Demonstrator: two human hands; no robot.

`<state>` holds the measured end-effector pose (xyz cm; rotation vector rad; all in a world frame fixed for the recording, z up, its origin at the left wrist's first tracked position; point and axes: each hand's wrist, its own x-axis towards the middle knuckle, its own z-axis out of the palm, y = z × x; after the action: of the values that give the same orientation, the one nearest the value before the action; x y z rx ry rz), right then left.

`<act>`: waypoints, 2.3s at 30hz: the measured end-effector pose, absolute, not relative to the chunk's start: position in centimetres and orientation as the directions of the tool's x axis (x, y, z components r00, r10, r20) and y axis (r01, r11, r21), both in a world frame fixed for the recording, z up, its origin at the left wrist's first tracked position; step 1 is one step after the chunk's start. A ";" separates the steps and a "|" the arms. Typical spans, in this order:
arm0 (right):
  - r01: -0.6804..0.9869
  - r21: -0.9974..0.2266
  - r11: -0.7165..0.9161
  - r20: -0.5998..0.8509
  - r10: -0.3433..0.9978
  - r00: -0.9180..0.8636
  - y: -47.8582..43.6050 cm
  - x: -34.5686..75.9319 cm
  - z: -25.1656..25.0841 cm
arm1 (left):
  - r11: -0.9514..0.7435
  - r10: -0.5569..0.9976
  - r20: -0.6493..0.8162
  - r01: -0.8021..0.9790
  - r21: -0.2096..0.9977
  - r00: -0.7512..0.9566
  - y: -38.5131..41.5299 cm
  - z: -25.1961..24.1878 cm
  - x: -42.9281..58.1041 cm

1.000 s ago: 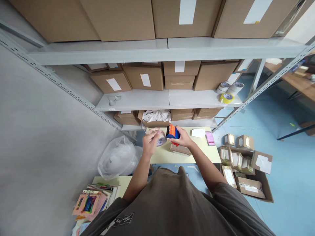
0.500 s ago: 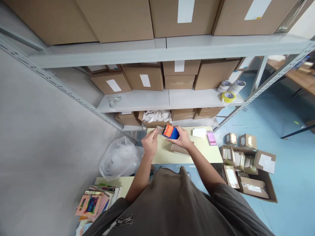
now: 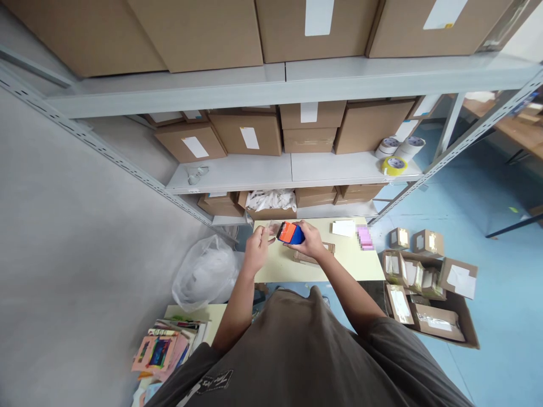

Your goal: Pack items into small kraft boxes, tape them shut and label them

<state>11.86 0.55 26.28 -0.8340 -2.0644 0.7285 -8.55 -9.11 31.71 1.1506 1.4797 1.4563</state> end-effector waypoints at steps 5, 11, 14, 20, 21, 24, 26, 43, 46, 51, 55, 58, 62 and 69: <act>0.253 -0.598 0.761 0.588 0.631 -0.506 1.2 12.2 25.7 | 0.092 0.969 -0.132 -0.190 0.978 -0.211 -8.8 31.3 -9.5; 0.260 -0.623 0.737 0.563 0.654 -0.505 1.5 11.9 25.0 | 0.077 0.962 -0.131 -0.221 0.972 -0.241 -8.4 32.5 -10.2; 0.251 -0.641 0.725 0.544 0.660 -0.518 1.7 11.7 24.9 | 0.100 0.974 -0.148 -0.259 0.961 -0.171 -8.5 33.0 -10.7; 0.220 -0.678 0.701 0.473 0.646 -0.598 2.0 11.3 25.6 | 0.113 0.927 -0.119 -0.039 0.993 -0.356 -7.6 31.9 -10.6; 0.221 -0.687 0.692 0.446 0.642 -0.623 2.0 11.4 25.6 | 0.099 0.888 -0.068 0.044 0.994 -0.454 -7.3 31.9 -11.0; 0.220 -0.756 0.616 0.327 0.647 -0.688 1.5 12.0 24.9 | 0.101 0.683 0.152 0.299 0.949 -0.715 -6.1 33.1 -13.8; 0.225 -0.849 0.478 0.230 0.718 -0.656 1.0 12.8 24.0 | 0.097 0.727 0.230 0.428 0.899 -0.648 -5.4 34.3 -16.4; -0.161 -0.986 -0.048 0.011 0.937 -0.348 2.4 11.9 24.6 | -0.164 0.955 0.264 0.499 0.851 -0.135 1.0 34.0 -16.3; -0.243 -0.959 -0.144 0.000 0.861 -0.509 2.4 12.3 24.0 | -0.174 0.980 0.196 0.325 0.930 -0.038 1.7 34.4 -14.2; -0.331 -0.883 -0.332 -0.066 0.787 -0.614 0.9 11.3 21.7 | -0.069 0.998 0.068 0.036 0.997 0.019 2.7 33.9 -12.1; -0.407 -0.842 -0.353 -0.099 0.844 -0.528 0.2 10.3 20.7 | -0.007 1.000 0.008 -0.048 0.999 0.008 3.0 33.1 -12.5; -0.406 -0.855 -0.324 -0.120 0.883 -0.454 0.7 10.2 21.1 | 0.016 0.999 -0.019 -0.062 0.998 -0.049 3.0 32.6 -13.2; -0.435 -0.846 -0.308 -0.104 0.896 -0.431 1.8 9.9 22.6 | 0.004 0.998 -0.011 -0.105 0.995 -0.061 3.3 32.5 -13.1; -0.411 -0.848 -0.334 -0.061 0.832 -0.552 1.5 7.4 24.2 | -0.073 0.996 0.065 -0.171 0.982 -0.053 4.2 32.8 -12.5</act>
<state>7.45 1.46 24.23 -0.6406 -1.0514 1.9644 -12.54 4.22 32.82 1.1063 1.0794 1.3722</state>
